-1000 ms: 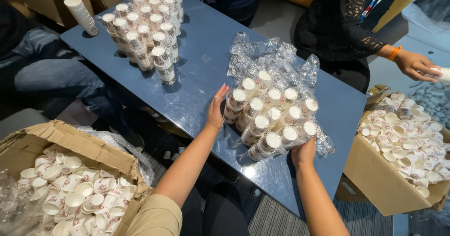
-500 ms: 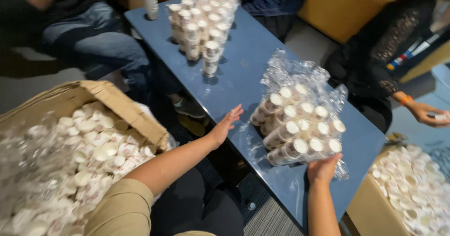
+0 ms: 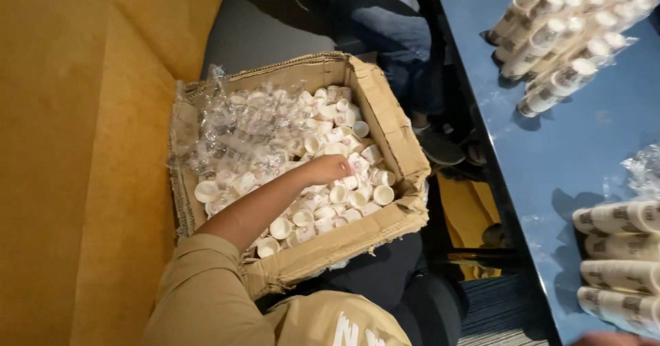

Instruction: Stack and organize small paper cups into plastic sleeves and cardboard boxes for shipping.

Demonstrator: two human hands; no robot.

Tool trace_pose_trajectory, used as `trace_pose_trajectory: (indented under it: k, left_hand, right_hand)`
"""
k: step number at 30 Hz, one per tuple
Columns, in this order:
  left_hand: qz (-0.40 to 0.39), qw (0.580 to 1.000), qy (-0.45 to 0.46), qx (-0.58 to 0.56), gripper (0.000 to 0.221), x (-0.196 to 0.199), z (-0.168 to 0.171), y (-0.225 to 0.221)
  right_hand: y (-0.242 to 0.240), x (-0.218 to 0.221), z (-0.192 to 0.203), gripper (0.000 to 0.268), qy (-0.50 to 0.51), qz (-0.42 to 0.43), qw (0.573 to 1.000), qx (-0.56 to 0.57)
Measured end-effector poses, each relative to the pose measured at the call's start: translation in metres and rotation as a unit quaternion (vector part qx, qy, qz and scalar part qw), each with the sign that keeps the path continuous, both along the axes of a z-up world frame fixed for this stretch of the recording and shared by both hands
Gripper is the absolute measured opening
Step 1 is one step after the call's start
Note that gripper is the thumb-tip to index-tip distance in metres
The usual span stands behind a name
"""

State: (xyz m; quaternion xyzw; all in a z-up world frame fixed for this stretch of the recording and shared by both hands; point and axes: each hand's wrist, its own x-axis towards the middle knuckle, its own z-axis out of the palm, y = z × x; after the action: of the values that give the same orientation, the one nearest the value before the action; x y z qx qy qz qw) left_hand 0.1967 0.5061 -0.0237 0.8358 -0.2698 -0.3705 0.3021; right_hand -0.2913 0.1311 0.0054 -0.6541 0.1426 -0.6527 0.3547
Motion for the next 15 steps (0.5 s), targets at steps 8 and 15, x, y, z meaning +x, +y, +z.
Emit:
trace_pose_trajectory:
  k: [8, 15]
  left_hand:
    - [-0.143, 0.865, -0.481, -0.003, 0.029, 0.003, -0.082, 0.0]
    - [-0.15, 0.878, -0.454, -0.035, 0.018, 0.022, -0.067, 0.005]
  right_hand:
    - [0.204, 0.271, 0.064, 0.023, 0.126, 0.324, 0.93, 0.122]
    - [0.227, 0.345, -0.033, 0.026, 0.209, 0.396, 0.761, 0.47]
